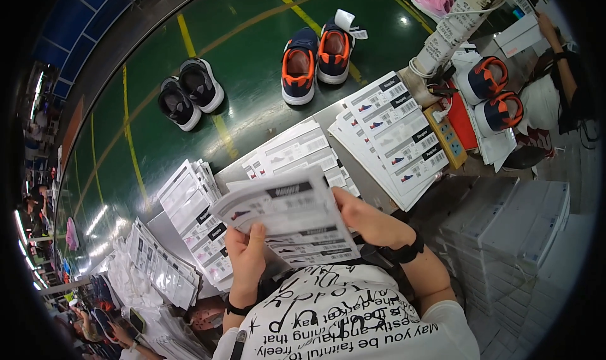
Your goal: Inspect shoe quality and organize corresponding product labels in a manufacturing environment.
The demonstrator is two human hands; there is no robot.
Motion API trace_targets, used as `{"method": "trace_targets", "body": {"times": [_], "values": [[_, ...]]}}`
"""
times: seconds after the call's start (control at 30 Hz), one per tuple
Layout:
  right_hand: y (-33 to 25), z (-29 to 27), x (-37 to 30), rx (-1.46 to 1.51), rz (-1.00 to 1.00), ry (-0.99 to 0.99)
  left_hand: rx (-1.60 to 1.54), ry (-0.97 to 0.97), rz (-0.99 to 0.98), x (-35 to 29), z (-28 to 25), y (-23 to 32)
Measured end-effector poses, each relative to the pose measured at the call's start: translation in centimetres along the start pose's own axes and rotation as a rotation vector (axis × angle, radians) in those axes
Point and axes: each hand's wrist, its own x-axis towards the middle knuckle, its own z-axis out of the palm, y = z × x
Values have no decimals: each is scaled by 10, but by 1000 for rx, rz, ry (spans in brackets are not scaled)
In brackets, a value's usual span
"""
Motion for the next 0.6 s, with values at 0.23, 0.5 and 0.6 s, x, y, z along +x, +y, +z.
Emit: {"method": "trace_targets", "body": {"times": [0.23, 0.5, 0.6], "values": [[8, 12, 1, -228, -333, 376, 153, 7, 224, 10, 34, 24], [-8, -15, 27, -78, -372, 402, 186, -194, -45, 17, 22, 7], [-1, -30, 41, -70, -249, 384, 546, -174, -162, 20, 23, 17]]}}
